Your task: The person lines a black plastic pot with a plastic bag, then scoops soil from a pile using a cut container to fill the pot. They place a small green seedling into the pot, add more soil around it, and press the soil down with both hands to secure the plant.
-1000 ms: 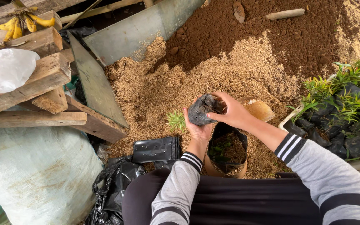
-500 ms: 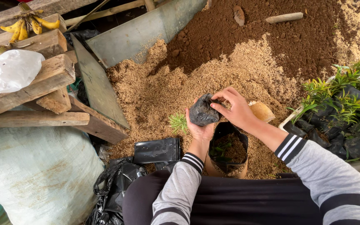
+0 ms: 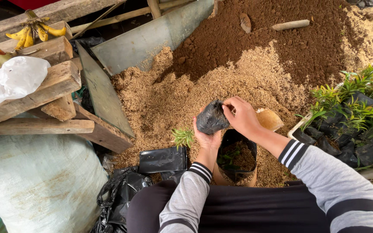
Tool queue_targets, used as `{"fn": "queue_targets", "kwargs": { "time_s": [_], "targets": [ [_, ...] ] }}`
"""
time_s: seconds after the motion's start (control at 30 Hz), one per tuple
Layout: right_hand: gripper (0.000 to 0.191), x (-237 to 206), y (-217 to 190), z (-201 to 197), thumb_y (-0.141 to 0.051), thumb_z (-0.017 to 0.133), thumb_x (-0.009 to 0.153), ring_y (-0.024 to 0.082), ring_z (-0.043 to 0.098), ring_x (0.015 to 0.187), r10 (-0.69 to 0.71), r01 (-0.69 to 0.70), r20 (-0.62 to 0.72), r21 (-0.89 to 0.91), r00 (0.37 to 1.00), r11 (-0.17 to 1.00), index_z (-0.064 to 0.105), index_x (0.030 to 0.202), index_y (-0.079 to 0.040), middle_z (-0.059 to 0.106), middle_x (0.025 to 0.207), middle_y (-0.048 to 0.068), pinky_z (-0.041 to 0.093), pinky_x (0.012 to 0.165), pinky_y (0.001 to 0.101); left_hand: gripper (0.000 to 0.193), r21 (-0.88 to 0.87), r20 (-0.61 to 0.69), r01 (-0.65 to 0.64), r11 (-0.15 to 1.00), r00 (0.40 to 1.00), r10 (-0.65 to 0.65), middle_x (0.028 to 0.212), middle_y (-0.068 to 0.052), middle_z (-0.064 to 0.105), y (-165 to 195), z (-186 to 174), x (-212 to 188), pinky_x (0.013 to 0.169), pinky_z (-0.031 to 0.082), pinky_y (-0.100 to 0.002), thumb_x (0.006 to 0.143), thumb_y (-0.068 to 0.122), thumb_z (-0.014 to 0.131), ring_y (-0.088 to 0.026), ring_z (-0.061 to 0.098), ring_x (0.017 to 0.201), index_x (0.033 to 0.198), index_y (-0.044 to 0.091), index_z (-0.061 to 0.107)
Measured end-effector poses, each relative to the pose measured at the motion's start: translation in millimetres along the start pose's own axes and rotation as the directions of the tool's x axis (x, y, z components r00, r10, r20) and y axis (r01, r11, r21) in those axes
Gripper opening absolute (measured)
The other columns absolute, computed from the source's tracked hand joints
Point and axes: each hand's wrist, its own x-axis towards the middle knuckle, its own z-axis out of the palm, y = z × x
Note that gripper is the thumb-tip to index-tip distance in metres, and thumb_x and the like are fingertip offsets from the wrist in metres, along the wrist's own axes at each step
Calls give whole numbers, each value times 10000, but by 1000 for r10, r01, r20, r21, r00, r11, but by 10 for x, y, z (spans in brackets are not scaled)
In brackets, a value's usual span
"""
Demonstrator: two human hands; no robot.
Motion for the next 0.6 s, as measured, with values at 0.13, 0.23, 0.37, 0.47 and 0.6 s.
{"fn": "queue_targets", "kwargs": {
  "time_s": [0.13,0.23,0.37,0.47,0.6],
  "targets": [
    [145,21,40,75,-147,650,960,228,675,886,62,-65,96,33,993,997,651,1027,-19,652,997,111,543,813,355,557,16,-23,-45,999,999,45,1381,-139,625,-24,-50,10,1134,458,-507,1040,485,422,-315,584,1297,1414,100,571],
    [179,6,51,117,-150,656,935,236,673,869,29,-34,88,50,996,998,656,1038,-4,657,983,128,549,786,365,541,5,-67,-63,998,996,64,1367,-134,626,-8,-77,14,1133,454,-526,1026,483,417,-317,589,1284,1390,114,574],
    [131,34,52,154,-126,625,977,249,658,844,17,-14,82,-45,997,999,653,1010,-2,675,968,119,542,779,389,567,27,-66,3,1000,998,-1,1388,-135,601,31,-53,-22,1136,446,-522,1042,535,387,-319,566,1303,1396,128,561],
    [120,95,30,142,-119,625,985,259,656,833,12,-9,41,-55,999,998,650,996,-2,674,954,123,541,770,401,680,12,-54,114,993,992,-114,1421,-163,568,51,11,-83,1123,435,-552,1008,623,359,-343,538,1328,1436,120,522],
    [99,149,-16,25,-106,615,987,256,655,810,-126,127,9,-92,992,988,642,994,-11,669,942,114,550,734,391,822,-36,35,221,975,975,-219,1474,-201,495,34,104,-134,1113,397,-626,960,713,375,-397,485,1357,1497,93,436]
  ]
}}
